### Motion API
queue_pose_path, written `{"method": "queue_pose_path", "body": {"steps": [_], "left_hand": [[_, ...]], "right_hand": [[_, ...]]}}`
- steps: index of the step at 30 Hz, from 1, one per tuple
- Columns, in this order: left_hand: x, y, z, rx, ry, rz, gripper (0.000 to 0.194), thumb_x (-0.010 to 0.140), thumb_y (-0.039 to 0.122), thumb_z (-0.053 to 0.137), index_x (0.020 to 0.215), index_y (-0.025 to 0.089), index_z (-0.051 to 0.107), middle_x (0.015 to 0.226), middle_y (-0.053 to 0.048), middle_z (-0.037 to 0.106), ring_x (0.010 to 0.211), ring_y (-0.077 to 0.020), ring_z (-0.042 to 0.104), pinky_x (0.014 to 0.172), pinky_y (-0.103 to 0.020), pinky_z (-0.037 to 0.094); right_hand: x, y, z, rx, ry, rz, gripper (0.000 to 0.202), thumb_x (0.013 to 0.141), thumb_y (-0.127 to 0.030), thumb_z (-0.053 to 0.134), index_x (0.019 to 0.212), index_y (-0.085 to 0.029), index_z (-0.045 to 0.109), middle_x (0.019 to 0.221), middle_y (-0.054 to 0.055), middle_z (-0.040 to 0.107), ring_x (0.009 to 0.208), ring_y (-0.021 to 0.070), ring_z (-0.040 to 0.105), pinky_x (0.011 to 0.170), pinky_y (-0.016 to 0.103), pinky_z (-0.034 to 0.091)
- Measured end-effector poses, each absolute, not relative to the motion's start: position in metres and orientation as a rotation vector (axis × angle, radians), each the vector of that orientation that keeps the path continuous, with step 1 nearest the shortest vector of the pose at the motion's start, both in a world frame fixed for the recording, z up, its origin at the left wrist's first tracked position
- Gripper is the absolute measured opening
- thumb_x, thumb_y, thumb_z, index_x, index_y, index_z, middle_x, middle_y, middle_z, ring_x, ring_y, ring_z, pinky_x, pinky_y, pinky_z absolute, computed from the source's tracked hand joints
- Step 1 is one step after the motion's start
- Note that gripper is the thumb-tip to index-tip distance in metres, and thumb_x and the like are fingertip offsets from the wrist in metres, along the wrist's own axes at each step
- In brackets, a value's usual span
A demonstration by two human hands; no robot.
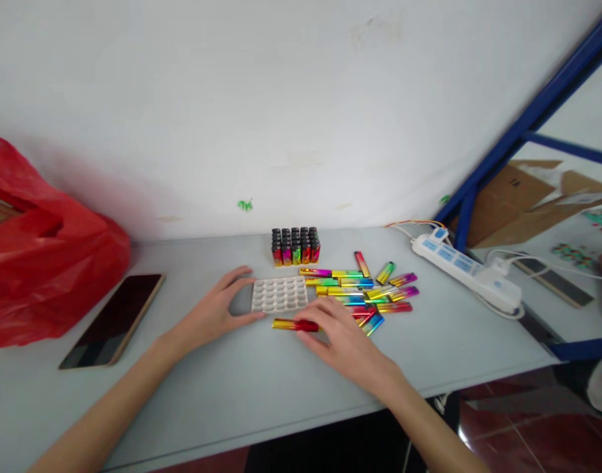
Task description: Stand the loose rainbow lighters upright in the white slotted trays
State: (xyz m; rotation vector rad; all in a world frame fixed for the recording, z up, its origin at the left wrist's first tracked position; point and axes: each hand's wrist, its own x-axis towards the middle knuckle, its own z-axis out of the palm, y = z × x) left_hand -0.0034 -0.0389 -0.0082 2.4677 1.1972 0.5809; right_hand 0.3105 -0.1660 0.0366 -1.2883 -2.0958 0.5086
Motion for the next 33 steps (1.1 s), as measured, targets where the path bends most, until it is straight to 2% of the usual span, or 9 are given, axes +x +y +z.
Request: {"method": "queue_pose_path", "body": {"steps": [4, 10, 13, 15, 18, 21, 23, 27, 33], "left_hand": [[0.001, -0.035, 0.0, 2.507, 1.135, 0.568, 0.073, 0.082, 0.082, 0.081, 0.128, 0.027, 0.072, 0.168, -0.014, 0.057, 0.148, -0.0403, 0.063, 0.131, -0.059, 0.05], [0.021, -0.025, 0.004, 2.567, 0.986, 0.533, 0.068, 0.079, 0.078, 0.087, 0.12, 0.027, 0.069, 0.169, -0.015, 0.054, 0.152, -0.0396, 0.06, 0.132, -0.055, 0.049], [0.028, -0.027, -0.003, 2.54, 0.956, 0.597, 0.067, 0.083, 0.074, 0.086, 0.126, 0.027, 0.066, 0.167, -0.015, 0.056, 0.153, -0.0376, 0.06, 0.132, -0.054, 0.049], [0.03, -0.031, -0.008, 2.524, 0.953, 0.625, 0.066, 0.087, 0.072, 0.084, 0.13, 0.027, 0.064, 0.167, -0.016, 0.056, 0.154, -0.0367, 0.059, 0.133, -0.054, 0.049], [0.03, -0.039, -0.012, 2.517, 0.972, 0.667, 0.063, 0.089, 0.07, 0.083, 0.13, 0.027, 0.064, 0.164, -0.016, 0.058, 0.153, -0.0373, 0.059, 0.132, -0.055, 0.05], [0.031, -0.045, -0.013, 2.51, 0.999, 0.705, 0.06, 0.092, 0.069, 0.081, 0.13, 0.025, 0.065, 0.163, -0.015, 0.059, 0.151, -0.0379, 0.06, 0.131, -0.055, 0.051], [0.032, -0.047, -0.013, 2.506, 0.999, 0.72, 0.06, 0.093, 0.068, 0.08, 0.132, 0.025, 0.065, 0.162, -0.015, 0.059, 0.15, -0.0375, 0.061, 0.13, -0.054, 0.052], [0.032, -0.048, -0.013, 2.502, 0.988, 0.711, 0.062, 0.094, 0.07, 0.08, 0.133, 0.025, 0.064, 0.163, -0.016, 0.059, 0.15, -0.0374, 0.062, 0.129, -0.054, 0.053], [0.03, -0.048, -0.011, 2.486, 0.999, 0.697, 0.062, 0.095, 0.071, 0.08, 0.134, 0.025, 0.064, 0.163, -0.016, 0.059, 0.15, -0.0375, 0.062, 0.13, -0.055, 0.052]], "right_hand": [[0.339, -0.156, 0.048, -1.142, -1.693, 0.809, 0.017, 0.106, -0.037, 0.075, 0.12, -0.028, 0.078, 0.122, 0.008, 0.079, 0.117, 0.0263, 0.075, 0.104, 0.043, 0.062], [0.358, -0.113, 0.062, -1.134, -1.144, 1.039, 0.048, 0.088, -0.058, 0.088, 0.125, -0.027, 0.077, 0.127, 0.008, 0.08, 0.106, 0.0246, 0.076, 0.09, 0.038, 0.065], [0.351, -0.085, 0.072, -1.09, -1.101, 1.094, 0.046, 0.091, -0.061, 0.081, 0.119, -0.025, 0.08, 0.12, 0.009, 0.081, 0.108, 0.0245, 0.074, 0.091, 0.037, 0.064], [0.343, -0.066, 0.075, -1.014, -1.097, 1.205, 0.041, 0.094, -0.06, 0.077, 0.112, -0.023, 0.079, 0.106, 0.007, 0.08, 0.095, 0.0212, 0.073, 0.086, 0.034, 0.063], [0.33, -0.046, 0.071, -0.929, -1.063, 1.439, 0.036, 0.095, -0.057, 0.074, 0.106, -0.023, 0.073, 0.08, -0.002, 0.066, 0.06, 0.0124, 0.054, 0.061, 0.028, 0.054], [0.321, -0.043, 0.06, -0.99, -1.038, 1.551, 0.04, 0.092, -0.061, 0.076, 0.102, -0.023, 0.067, 0.065, -0.01, 0.047, 0.047, 0.0075, 0.025, 0.043, 0.02, 0.024], [0.319, -0.05, 0.053, -1.063, -1.077, 1.503, 0.047, 0.091, -0.069, 0.077, 0.095, -0.024, 0.063, 0.063, -0.011, 0.04, 0.047, 0.0069, 0.02, 0.043, 0.02, 0.014], [0.318, -0.066, 0.047, -1.23, -1.168, 1.213, 0.065, 0.088, -0.083, 0.075, 0.073, -0.025, 0.051, 0.06, -0.01, 0.033, 0.049, 0.0081, 0.023, 0.044, 0.024, 0.017], [0.318, -0.067, 0.038, -1.444, -1.258, 0.897, 0.065, 0.092, -0.08, 0.064, 0.06, -0.027, 0.043, 0.056, -0.005, 0.037, 0.055, 0.0124, 0.033, 0.051, 0.03, 0.022]]}}
